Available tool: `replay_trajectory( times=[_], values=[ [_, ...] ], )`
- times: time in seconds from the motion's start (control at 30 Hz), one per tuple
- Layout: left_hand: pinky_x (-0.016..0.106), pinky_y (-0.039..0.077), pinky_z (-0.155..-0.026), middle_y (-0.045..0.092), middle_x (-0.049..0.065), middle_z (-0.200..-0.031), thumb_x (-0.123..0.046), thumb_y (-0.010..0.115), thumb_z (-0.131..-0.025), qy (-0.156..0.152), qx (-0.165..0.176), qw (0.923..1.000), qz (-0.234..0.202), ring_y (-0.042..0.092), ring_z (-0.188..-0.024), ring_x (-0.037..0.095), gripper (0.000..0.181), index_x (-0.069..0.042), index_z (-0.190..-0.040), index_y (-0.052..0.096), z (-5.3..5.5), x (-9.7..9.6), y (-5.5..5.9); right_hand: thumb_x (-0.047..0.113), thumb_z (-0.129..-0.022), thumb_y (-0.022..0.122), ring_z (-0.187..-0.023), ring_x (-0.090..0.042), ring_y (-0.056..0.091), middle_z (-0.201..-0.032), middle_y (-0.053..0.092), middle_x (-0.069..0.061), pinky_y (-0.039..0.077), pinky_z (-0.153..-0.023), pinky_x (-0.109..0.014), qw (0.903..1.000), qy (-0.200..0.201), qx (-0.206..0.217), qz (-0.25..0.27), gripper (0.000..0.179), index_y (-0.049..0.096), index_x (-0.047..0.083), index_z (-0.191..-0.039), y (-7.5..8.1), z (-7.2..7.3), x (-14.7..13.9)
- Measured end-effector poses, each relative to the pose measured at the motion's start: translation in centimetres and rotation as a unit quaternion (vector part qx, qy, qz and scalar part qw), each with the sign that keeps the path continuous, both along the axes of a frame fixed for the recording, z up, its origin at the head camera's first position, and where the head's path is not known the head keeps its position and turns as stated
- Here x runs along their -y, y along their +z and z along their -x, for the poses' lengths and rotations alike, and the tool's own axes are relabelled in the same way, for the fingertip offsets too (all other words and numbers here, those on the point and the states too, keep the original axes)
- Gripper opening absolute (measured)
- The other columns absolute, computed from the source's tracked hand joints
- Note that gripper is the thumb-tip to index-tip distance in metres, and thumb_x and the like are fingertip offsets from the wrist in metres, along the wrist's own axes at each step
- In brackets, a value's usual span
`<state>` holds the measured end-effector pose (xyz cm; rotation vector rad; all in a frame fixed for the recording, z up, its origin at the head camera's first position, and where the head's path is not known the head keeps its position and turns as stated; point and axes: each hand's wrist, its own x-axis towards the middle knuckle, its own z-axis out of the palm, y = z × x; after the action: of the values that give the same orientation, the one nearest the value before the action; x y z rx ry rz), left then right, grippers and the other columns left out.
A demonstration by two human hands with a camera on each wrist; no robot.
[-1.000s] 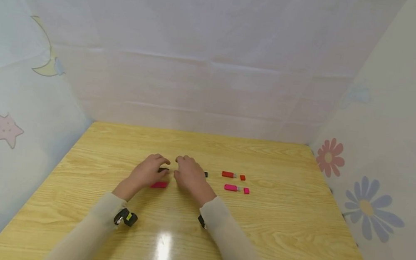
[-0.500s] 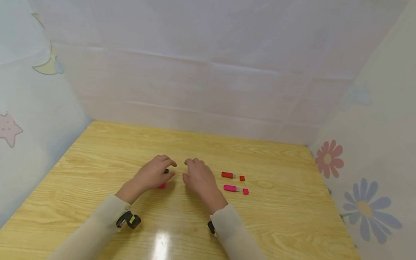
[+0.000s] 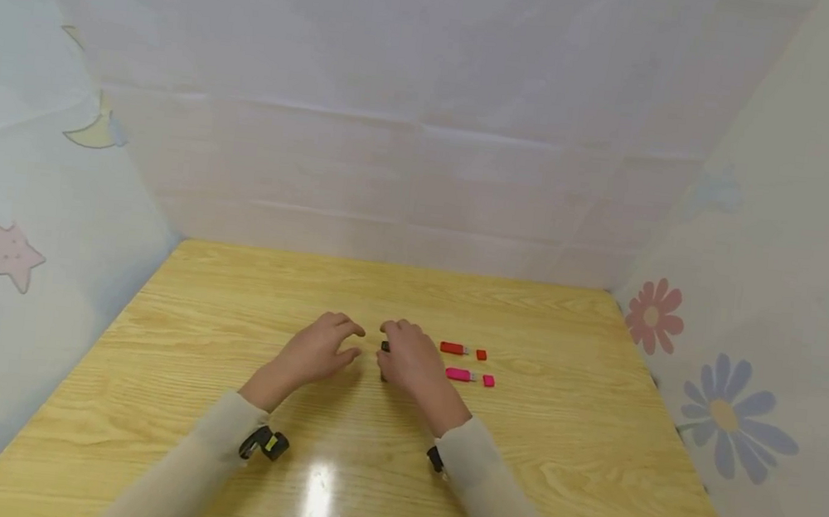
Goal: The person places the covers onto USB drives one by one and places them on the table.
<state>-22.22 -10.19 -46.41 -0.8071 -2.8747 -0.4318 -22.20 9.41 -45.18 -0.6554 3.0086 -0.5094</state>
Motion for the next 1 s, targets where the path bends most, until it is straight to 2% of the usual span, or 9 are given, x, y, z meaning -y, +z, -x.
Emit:
replay_trajectory(
  times=[0.17, 0.3, 0.63, 1.0],
  values=[
    [0.032, 0.052, -0.083, 0.062, 0.005, -0.116, -0.028, 0.07, -0.092, -0.007, -0.013, 0.9999, -0.004, 0.057, -0.104, 0.022, 0.031, -0.011, -0.117, 0.067, -0.1, -0.3, 0.0, 0.023, -0.092, 0.069, -0.117, -0.03, 0.054, -0.128, 0.057, -0.011, 0.049, -0.092, -0.044, 1.0, -0.003, 0.004, 0.007, 0.042, 0.057, 0.008, -0.13, -0.1, -0.2, -0.8],
    [0.033, 0.052, -0.084, 0.062, 0.005, -0.116, -0.029, 0.069, -0.092, -0.008, -0.014, 0.9999, -0.001, 0.057, -0.105, 0.022, 0.031, -0.011, -0.117, 0.067, -0.2, -0.6, 0.0, 0.022, -0.093, 0.067, -0.12, -0.031, 0.052, -0.13, 0.056, -0.012, 0.048, -0.093, -0.046, 0.9994, -0.013, 0.024, 0.021, 0.042, 0.056, 0.008, -0.131, 0.1, -0.4, -1.4],
    [0.034, 0.05, -0.088, 0.062, 0.004, -0.116, -0.029, 0.069, -0.092, -0.022, 0.008, 0.9997, -0.01, 0.057, -0.106, 0.022, 0.033, -0.01, -0.119, 0.067, -0.4, -2.0, 0.2, 0.022, -0.094, 0.065, -0.122, -0.032, 0.051, -0.133, 0.054, -0.013, 0.046, -0.094, -0.049, 0.9985, -0.031, 0.033, 0.03, 0.042, 0.056, 0.007, -0.132, -0.1, -0.9, -3.0],
    [0.034, 0.05, -0.089, 0.062, 0.002, -0.12, -0.037, 0.066, -0.094, -0.034, 0.019, 0.9992, 0.014, 0.056, -0.11, 0.02, 0.037, -0.014, -0.122, 0.066, -0.7, -3.9, 0.1, 0.024, -0.094, 0.065, -0.122, -0.035, 0.051, -0.134, 0.053, -0.015, 0.046, -0.095, -0.05, 0.9982, -0.04, 0.035, 0.026, 0.045, 0.054, 0.006, -0.134, -0.2, -1.7, -5.2]
  ],
)
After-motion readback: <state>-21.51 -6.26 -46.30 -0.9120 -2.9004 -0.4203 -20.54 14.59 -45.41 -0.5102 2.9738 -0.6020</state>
